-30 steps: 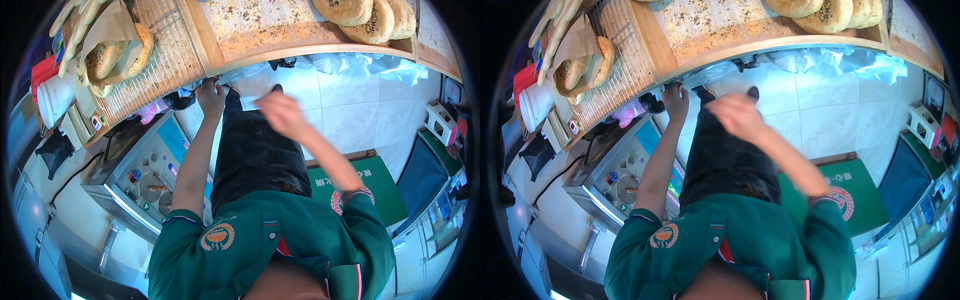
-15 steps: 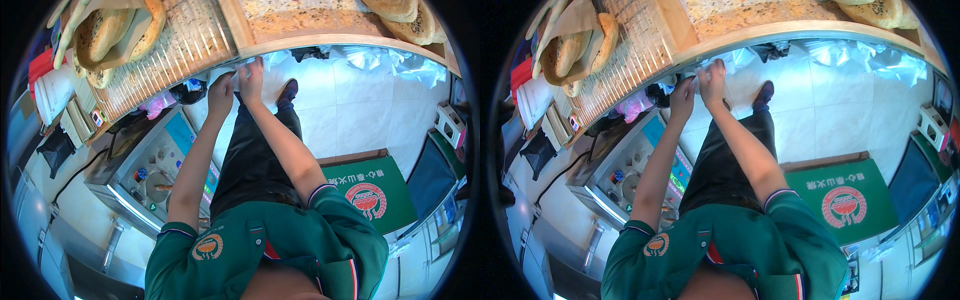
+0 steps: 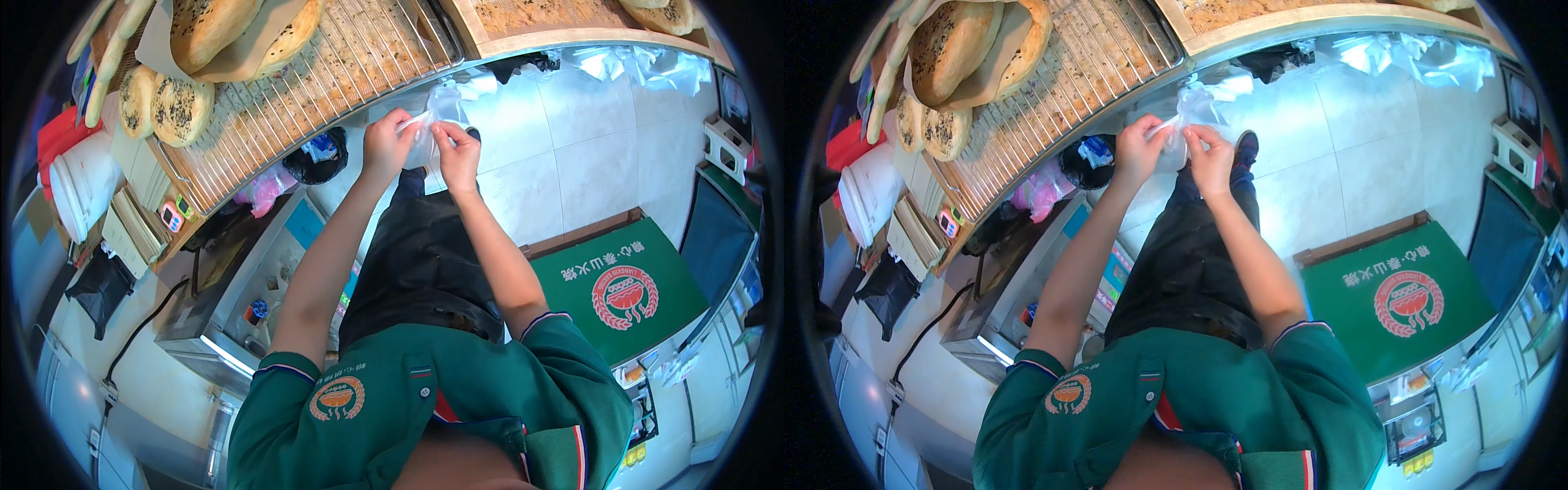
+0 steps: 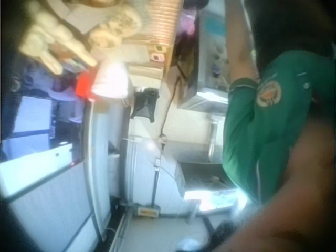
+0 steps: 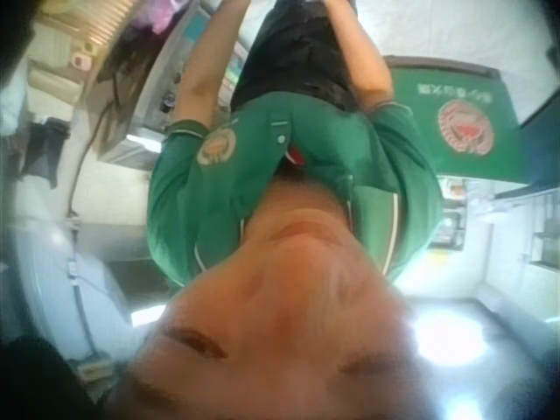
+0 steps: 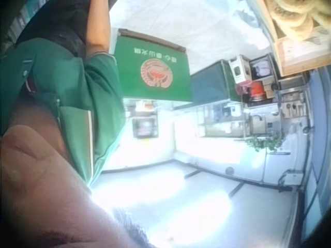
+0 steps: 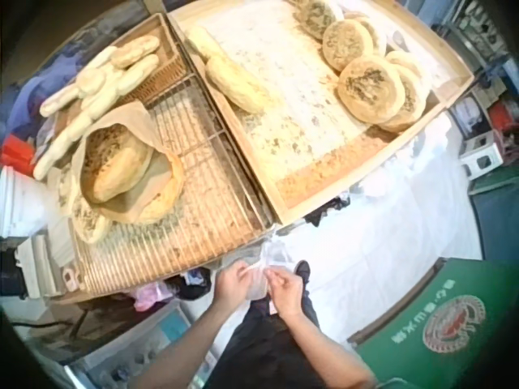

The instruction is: The person fills dough rounds with a reddish meat mixture, seals them into buns, and places them on a tray. They also use tongs to move baked buns onto a cooling rack and pack some into a plastic bag for a customer.

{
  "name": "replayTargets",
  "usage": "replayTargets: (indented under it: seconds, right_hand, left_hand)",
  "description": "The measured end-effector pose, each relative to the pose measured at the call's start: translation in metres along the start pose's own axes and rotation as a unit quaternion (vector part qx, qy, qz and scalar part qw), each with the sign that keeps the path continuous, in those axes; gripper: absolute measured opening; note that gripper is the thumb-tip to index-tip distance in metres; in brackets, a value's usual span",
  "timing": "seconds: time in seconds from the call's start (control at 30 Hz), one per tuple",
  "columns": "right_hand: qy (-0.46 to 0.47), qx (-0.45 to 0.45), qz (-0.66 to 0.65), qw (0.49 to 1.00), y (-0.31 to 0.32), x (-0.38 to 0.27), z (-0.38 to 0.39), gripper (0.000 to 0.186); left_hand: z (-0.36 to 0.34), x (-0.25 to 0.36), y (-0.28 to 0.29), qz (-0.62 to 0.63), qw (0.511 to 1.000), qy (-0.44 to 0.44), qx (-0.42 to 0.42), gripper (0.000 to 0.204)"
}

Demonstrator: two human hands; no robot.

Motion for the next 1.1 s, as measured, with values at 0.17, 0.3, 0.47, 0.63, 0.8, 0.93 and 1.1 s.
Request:
replayTargets:
  seconds: [0.17, 0.3, 0.47, 0.63, 0.8, 0.93, 1.1]
  right_hand:
    - [-0.053, -0.025, -0.072, 0.996, 0.003, -0.010, -0.009, 0.015]
    - [-0.039, -0.024, -0.028, 0.999, 0.005, -0.005, -0.010, 0.025]
    - [-0.094, -0.042, 0.081, 0.991, -0.002, 0.033, 0.023, 0.022]
    - [-0.188, -0.203, 0.063, 0.959, -0.020, 0.002, 0.107, 0.019]
    - [0.306, -0.201, 0.240, 0.899, -0.031, -0.159, 0.133, 0.058]
    - [0.206, -0.507, 0.266, 0.794, -0.080, -0.225, 0.134, 0.023]
    - [0.197, -0.530, 0.140, 0.813, -0.101, -0.289, 0.146, 0.020]
  left_hand:
    - [0.019, 0.028, 0.013, -0.159, 0.967, -0.128, 0.150, 0.039]
    - [0.038, 0.006, -0.011, 0.126, 0.987, 0.081, 0.051, 0.046]
    - [0.079, -0.023, -0.032, 0.388, 0.872, 0.295, -0.048, 0.022]
    - [0.133, 0.006, 0.045, 0.355, 0.894, 0.271, 0.028, 0.009]
    - [0.129, 0.083, 0.189, 0.202, 0.974, 0.091, -0.049, 0.003]
    - [0.095, 0.150, 0.277, -0.028, 0.988, -0.117, -0.095, 0.008]
    - [0.061, 0.204, 0.327, -0.110, 0.975, -0.193, -0.028, 0.007]
Point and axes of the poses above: each hand's wrist, its own z-axis away from the middle knuckle, its own y-axis out of the back of the hand, x = y × z, the point moved 4 cm from there along -z, towards the middle knuckle, and after that the axes turned 9 degrees about -y, right-handed, at the moved point
